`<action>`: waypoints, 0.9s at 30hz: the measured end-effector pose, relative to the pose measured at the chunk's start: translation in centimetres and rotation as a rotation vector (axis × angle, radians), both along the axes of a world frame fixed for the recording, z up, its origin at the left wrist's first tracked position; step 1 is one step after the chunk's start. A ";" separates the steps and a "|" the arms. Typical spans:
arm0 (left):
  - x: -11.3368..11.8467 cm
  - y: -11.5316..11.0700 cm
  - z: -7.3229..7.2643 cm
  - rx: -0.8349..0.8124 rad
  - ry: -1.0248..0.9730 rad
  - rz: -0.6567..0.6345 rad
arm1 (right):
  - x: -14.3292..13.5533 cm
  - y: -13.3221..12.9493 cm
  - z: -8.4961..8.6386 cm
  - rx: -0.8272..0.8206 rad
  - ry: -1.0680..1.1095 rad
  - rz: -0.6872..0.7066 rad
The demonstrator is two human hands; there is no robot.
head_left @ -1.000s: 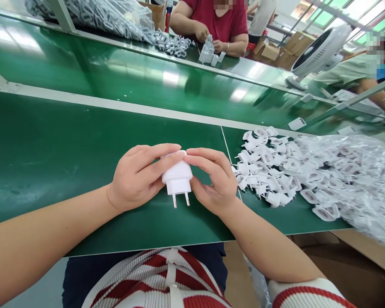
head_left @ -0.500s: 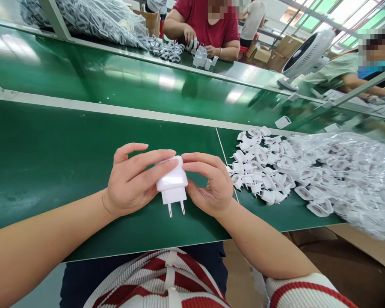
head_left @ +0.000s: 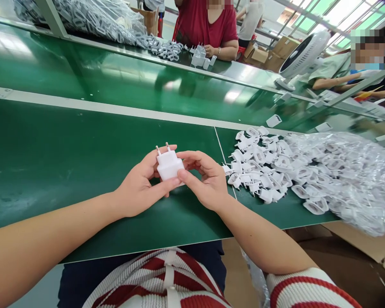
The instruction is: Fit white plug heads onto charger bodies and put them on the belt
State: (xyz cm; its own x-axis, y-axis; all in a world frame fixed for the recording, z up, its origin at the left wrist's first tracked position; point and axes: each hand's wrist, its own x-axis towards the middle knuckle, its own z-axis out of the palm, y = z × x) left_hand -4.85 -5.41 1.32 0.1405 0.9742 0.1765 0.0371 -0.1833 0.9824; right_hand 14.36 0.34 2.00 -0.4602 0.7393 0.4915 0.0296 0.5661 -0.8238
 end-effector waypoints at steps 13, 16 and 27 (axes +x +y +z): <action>-0.2 -0.2 0.6 -0.090 -0.254 -0.104 | 0.0 0.1 0.0 0.032 -0.008 -0.008; 0.0 -0.3 0.6 -0.074 -0.257 -0.116 | 0.1 0.0 0.3 0.187 -0.050 -0.030; -0.1 -0.3 0.4 -0.071 -0.262 -0.143 | 0.0 -0.3 0.7 0.421 -0.078 -0.064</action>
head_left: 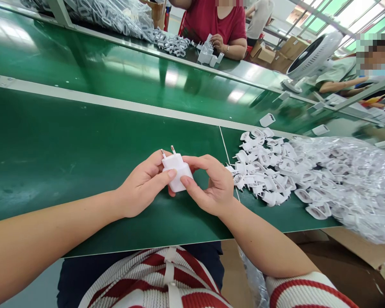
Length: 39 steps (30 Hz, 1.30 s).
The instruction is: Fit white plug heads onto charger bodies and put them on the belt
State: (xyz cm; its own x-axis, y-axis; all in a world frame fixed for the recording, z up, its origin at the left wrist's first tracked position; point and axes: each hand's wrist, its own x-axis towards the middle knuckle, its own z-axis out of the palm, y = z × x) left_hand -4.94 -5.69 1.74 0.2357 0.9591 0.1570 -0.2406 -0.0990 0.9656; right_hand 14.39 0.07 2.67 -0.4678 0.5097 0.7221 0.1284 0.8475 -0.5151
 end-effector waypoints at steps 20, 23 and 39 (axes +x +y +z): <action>-0.2 -0.1 -0.4 0.002 0.121 0.012 | -0.2 -0.3 -0.2 -0.039 0.021 0.027; -0.7 -0.3 -0.4 0.063 0.164 -0.022 | -0.1 -0.2 -0.3 -0.056 0.035 0.029; 1.0 -0.9 0.5 -0.056 0.044 0.064 | -0.1 -1.4 -0.5 0.159 -0.028 0.059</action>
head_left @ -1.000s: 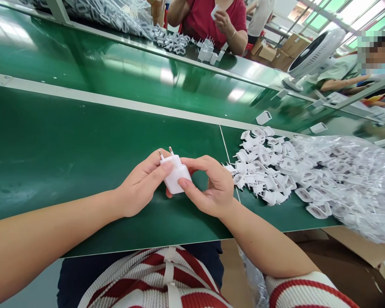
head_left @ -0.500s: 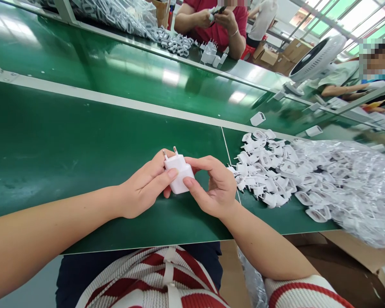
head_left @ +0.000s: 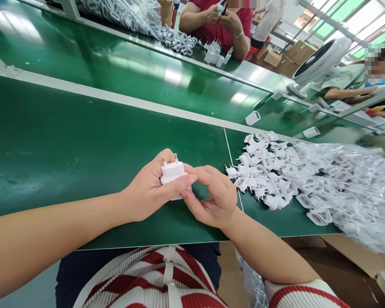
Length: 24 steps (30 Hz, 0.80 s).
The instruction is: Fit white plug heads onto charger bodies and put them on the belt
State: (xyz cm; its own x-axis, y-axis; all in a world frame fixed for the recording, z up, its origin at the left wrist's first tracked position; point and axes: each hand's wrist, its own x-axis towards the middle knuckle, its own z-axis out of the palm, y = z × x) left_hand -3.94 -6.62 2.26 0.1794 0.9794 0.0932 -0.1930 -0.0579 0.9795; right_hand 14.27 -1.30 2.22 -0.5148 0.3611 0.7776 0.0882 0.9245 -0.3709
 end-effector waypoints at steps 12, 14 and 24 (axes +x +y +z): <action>-2.0 0.0 -0.5 -0.036 -0.001 -0.206 | 0.0 0.3 0.6 -0.128 0.109 0.014; -2.0 0.1 -0.8 -0.018 -0.007 -0.204 | 0.0 0.4 0.7 -0.111 0.103 0.016; -1.4 0.1 0.0 0.123 0.057 -0.115 | -0.1 0.0 0.1 0.007 0.083 -0.019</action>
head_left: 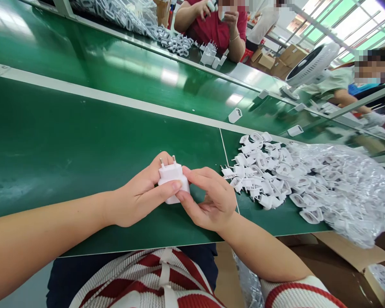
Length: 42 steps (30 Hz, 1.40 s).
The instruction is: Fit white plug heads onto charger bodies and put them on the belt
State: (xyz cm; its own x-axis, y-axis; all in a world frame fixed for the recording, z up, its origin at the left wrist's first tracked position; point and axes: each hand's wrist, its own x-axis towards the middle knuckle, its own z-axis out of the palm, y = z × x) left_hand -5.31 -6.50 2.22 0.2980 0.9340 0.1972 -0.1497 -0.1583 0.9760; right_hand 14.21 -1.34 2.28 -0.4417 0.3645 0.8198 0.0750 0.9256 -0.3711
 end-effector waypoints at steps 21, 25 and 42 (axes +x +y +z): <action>0.9 -0.2 0.1 -0.098 -0.051 0.132 | -1.2 -1.0 -1.1 -0.361 0.093 0.076; 1.2 -0.3 -0.3 -0.153 0.041 0.234 | -2.0 -1.2 -1.7 -0.552 0.145 0.081; 1.3 -0.8 -0.4 -0.130 0.214 0.372 | -0.9 -1.1 -1.5 -0.659 0.005 0.079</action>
State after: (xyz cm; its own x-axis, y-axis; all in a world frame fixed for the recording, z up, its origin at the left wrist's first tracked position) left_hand -3.98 -7.33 1.87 -0.0420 0.9982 0.0419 0.1015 -0.0375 0.9941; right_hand 13.31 -2.39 0.80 -0.4840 0.7572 0.4386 0.0132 0.5074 -0.8616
